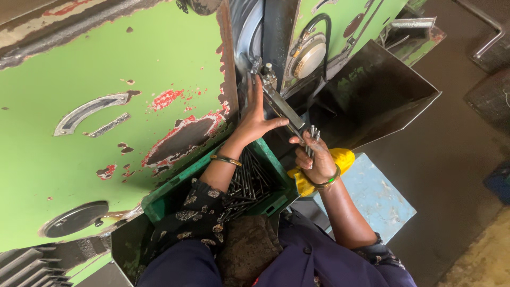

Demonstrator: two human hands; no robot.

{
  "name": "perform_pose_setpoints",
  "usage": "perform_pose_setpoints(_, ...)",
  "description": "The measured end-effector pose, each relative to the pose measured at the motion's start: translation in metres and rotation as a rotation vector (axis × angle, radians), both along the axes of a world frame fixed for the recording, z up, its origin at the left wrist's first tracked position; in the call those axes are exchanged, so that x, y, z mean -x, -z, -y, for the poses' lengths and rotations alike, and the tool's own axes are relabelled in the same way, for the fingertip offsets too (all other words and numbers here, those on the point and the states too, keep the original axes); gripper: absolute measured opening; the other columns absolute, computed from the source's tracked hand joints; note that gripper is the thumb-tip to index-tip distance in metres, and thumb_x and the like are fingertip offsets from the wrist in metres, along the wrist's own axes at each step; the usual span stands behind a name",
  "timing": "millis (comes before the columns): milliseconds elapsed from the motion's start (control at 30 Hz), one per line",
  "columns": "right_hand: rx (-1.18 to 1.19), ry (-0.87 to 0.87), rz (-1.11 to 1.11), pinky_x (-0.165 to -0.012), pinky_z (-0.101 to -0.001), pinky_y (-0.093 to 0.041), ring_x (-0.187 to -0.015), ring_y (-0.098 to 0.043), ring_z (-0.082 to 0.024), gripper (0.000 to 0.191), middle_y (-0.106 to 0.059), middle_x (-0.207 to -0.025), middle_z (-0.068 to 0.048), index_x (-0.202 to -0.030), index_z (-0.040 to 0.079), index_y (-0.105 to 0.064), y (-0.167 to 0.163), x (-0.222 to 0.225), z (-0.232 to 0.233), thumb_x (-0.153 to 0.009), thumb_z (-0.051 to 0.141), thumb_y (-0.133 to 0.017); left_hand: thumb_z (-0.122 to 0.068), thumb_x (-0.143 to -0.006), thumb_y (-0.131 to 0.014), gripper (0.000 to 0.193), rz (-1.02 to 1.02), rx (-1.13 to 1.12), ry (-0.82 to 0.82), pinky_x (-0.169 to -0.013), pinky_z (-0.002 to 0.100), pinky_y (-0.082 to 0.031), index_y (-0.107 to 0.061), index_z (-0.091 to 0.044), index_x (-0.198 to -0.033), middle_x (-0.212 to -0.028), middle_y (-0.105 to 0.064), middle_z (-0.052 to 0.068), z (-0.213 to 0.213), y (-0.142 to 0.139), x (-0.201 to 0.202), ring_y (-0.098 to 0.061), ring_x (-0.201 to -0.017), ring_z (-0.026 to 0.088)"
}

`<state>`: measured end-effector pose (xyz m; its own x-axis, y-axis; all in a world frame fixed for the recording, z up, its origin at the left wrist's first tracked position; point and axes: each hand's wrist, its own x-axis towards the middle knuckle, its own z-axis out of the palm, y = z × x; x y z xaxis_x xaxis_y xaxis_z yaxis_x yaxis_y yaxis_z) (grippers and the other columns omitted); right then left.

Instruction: The person repeatedly picks small metal rods from a green crate and presses them against a rotating grinding wheel to smooth or sharpen their edges. The person holds the rods with both hands, rotates them to grind different sides, and returns them to the crate after each pass.

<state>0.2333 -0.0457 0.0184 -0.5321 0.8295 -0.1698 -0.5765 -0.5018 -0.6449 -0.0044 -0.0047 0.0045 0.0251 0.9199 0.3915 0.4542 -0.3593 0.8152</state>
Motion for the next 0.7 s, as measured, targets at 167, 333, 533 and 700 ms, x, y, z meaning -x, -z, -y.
perform_pose_setpoints(167,0.078,0.062,-0.020,-0.047,-0.0204,-0.036,-0.056,-0.044,-0.007,0.015,-0.061,-0.096,-0.005,-0.106,0.009,-0.054,0.004,0.002,-0.005,-0.106,0.024,-0.054,-0.051,-0.096,-0.070,0.113,0.017,0.010,-0.009,-0.127,0.056,-0.014,0.008,-0.007,-0.165,-0.169,0.014,0.034,-0.004,0.008,0.001,0.004,-0.159,0.049)
perform_pose_setpoints(333,0.168,0.134,-0.085,-0.051,-0.0191,-0.036,-0.062,-0.045,-0.007,0.017,-0.056,-0.093,-0.002,-0.117,0.011,-0.056,0.012,0.000,-0.012,-0.103,0.021,-0.055,-0.047,-0.109,-0.055,0.083,0.017,-0.051,-0.165,-0.130,0.052,-0.025,-0.011,-0.009,-0.168,-0.174,-0.005,0.031,-0.005,0.020,-0.005,-0.013,-0.163,0.045)
perform_pose_setpoints(533,0.139,0.124,-0.041,-0.048,-0.0191,-0.033,-0.058,-0.041,-0.005,0.011,-0.052,-0.087,0.000,-0.115,0.013,-0.052,0.017,-0.002,-0.011,-0.106,0.018,-0.054,-0.055,-0.094,-0.070,0.107,0.002,-0.069,-0.144,-0.129,0.054,-0.029,-0.005,-0.011,-0.168,-0.175,0.000,0.030,-0.004,0.013,-0.005,-0.013,-0.163,0.046)
perform_pose_setpoints(700,0.061,0.043,-0.036,-0.041,-0.0176,-0.029,-0.047,-0.035,-0.004,0.031,-0.045,-0.073,0.003,-0.135,0.015,-0.054,0.005,-0.001,-0.006,-0.105,0.020,-0.052,-0.064,-0.066,-0.090,0.155,-0.025,0.004,0.011,-0.125,0.059,-0.016,0.018,-0.009,-0.162,-0.166,0.022,0.034,-0.002,0.002,-0.002,0.007,-0.157,0.052)
